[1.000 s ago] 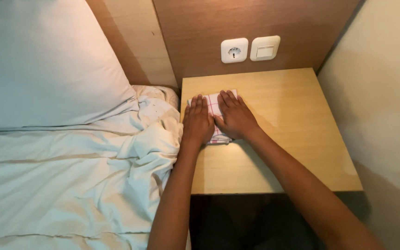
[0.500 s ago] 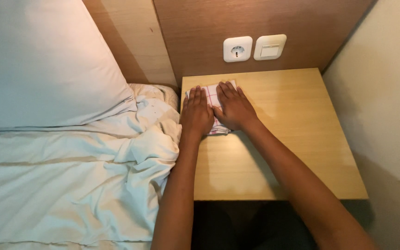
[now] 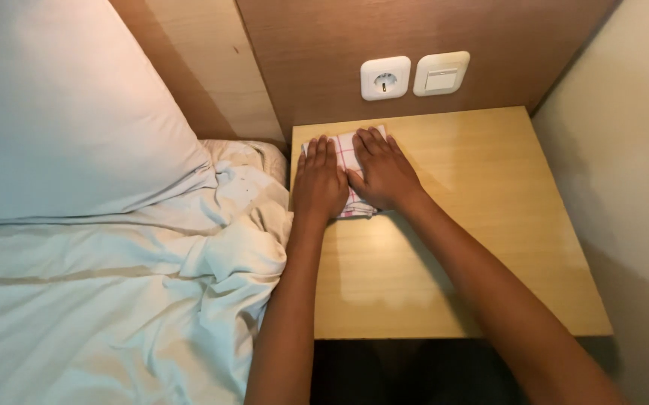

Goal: The person cleans a wooden nightstand next to a bed using a small cloth. They wipe the surface thoroughly, then move to the second nightstand on the other side of the bed and repeat the cleaning process.

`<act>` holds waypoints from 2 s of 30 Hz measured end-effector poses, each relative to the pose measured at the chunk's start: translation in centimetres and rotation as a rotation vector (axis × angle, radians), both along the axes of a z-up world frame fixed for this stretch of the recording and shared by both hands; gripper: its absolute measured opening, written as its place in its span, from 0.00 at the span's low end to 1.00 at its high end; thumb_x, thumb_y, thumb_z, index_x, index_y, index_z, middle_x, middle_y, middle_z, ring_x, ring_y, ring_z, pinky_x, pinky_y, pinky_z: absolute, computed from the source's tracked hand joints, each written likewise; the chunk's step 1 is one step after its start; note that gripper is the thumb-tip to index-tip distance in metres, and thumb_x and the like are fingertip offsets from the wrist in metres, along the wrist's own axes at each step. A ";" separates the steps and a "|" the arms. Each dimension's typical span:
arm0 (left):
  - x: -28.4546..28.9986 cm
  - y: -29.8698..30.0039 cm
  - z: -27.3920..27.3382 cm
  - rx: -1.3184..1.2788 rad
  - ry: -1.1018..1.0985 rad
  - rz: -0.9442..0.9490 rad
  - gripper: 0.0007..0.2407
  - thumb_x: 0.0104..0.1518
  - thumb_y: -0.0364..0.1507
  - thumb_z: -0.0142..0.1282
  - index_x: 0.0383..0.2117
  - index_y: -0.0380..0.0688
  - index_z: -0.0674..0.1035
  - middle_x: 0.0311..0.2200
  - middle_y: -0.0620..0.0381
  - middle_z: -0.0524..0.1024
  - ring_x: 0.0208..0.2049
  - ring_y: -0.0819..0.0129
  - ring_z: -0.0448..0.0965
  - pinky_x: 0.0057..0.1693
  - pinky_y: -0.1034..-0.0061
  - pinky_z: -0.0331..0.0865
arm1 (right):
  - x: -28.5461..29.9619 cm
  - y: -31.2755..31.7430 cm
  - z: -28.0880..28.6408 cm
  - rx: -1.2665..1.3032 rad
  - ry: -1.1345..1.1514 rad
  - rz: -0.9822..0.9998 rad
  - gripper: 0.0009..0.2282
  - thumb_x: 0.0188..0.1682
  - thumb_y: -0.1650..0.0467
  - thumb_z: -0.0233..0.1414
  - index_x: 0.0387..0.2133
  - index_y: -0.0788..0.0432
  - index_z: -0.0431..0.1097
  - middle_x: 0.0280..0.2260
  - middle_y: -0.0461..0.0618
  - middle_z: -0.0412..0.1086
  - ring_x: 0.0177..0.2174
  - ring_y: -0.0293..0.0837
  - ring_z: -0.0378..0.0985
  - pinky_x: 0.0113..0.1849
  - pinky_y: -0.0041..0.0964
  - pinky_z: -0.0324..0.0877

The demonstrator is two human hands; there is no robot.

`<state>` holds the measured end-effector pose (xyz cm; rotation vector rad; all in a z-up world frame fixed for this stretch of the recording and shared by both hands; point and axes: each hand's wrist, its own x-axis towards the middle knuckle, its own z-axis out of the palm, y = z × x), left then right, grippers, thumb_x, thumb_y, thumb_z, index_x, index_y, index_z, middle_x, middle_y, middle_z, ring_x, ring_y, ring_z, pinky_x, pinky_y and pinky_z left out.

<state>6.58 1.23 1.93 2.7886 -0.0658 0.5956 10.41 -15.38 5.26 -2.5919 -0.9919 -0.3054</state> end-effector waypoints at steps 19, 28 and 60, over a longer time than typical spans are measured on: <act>-0.6 -1.6 -0.2 0.005 -0.031 -0.015 0.25 0.61 0.32 0.43 0.63 0.28 0.65 0.67 0.38 0.62 0.71 0.46 0.55 0.73 0.52 0.47 | -0.5 -1.7 -0.2 0.046 0.007 -0.001 0.32 0.52 0.57 0.48 0.63 0.68 0.56 0.66 0.65 0.54 0.66 0.60 0.50 0.64 0.58 0.46; 0.4 -1.5 -0.5 0.005 -0.050 -0.017 0.24 0.61 0.32 0.43 0.63 0.28 0.66 0.67 0.37 0.62 0.71 0.45 0.55 0.72 0.52 0.47 | 0.0 -1.7 0.3 0.041 0.007 -0.004 0.33 0.50 0.56 0.49 0.63 0.68 0.56 0.65 0.65 0.55 0.66 0.61 0.51 0.64 0.59 0.46; -1.0 -4.2 0.9 -0.005 0.007 -0.012 0.25 0.61 0.33 0.43 0.64 0.29 0.64 0.68 0.39 0.59 0.71 0.48 0.53 0.72 0.53 0.46 | -0.9 -4.3 -0.2 0.028 -0.043 -0.001 0.31 0.52 0.57 0.48 0.62 0.69 0.56 0.65 0.66 0.54 0.66 0.61 0.51 0.63 0.59 0.46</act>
